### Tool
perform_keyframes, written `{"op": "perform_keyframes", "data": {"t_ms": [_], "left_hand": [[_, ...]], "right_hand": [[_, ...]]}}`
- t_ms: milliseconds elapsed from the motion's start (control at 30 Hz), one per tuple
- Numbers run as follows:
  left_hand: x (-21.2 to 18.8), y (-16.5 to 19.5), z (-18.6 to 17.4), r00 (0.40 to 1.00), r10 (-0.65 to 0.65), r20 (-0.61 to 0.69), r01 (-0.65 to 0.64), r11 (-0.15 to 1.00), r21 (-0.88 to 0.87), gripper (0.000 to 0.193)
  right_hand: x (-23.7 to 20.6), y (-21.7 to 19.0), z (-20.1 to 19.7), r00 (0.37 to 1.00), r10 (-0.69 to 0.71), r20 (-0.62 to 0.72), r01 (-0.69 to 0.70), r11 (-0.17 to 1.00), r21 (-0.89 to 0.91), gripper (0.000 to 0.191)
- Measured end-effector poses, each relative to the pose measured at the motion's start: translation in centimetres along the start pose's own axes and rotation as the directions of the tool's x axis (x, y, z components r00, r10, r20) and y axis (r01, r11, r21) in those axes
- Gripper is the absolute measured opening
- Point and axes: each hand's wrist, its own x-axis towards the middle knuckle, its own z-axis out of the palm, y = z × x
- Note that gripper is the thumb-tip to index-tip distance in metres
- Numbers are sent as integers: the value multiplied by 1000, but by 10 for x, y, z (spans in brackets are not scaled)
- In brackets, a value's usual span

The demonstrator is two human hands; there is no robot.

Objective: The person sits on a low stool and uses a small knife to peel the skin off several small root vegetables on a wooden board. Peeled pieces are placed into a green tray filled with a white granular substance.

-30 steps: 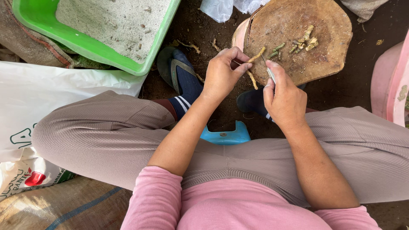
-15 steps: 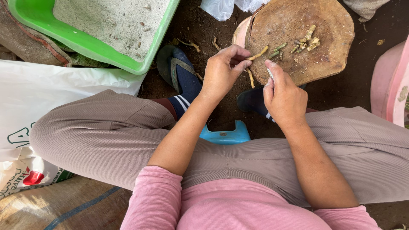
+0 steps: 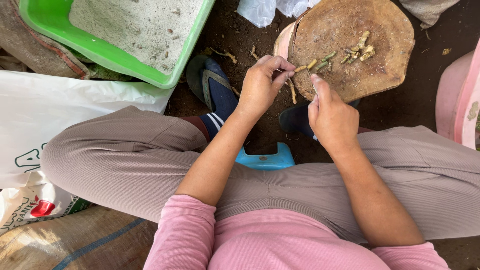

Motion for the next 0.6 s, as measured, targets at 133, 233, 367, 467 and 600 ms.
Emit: {"op": "perform_keyframes", "data": {"t_ms": [133, 233, 367, 467, 600], "left_hand": [[1, -6, 0, 999, 33, 16, -33, 999, -10, 13], [1, -10, -1, 998, 49, 47, -50, 999, 7, 13], [2, -12, -1, 1000, 11, 27, -8, 993, -119, 18], [3, -9, 3, 1000, 26, -9, -27, 998, -59, 19], [7, -3, 7, 996, 73, -58, -72, 997, 22, 15]], "right_hand": [[-7, 2, -3, 997, 56, 61, -58, 998, 39, 42], [-6, 5, -5, 986, 117, 116, -135, 977, 167, 43], [-3, 9, -12, 991, 115, 66, -130, 940, 314, 43], [-2, 4, -12, 997, 70, -12, -63, 956, 285, 42], [0, -2, -8, 999, 15, -28, -9, 983, 185, 39]]}}
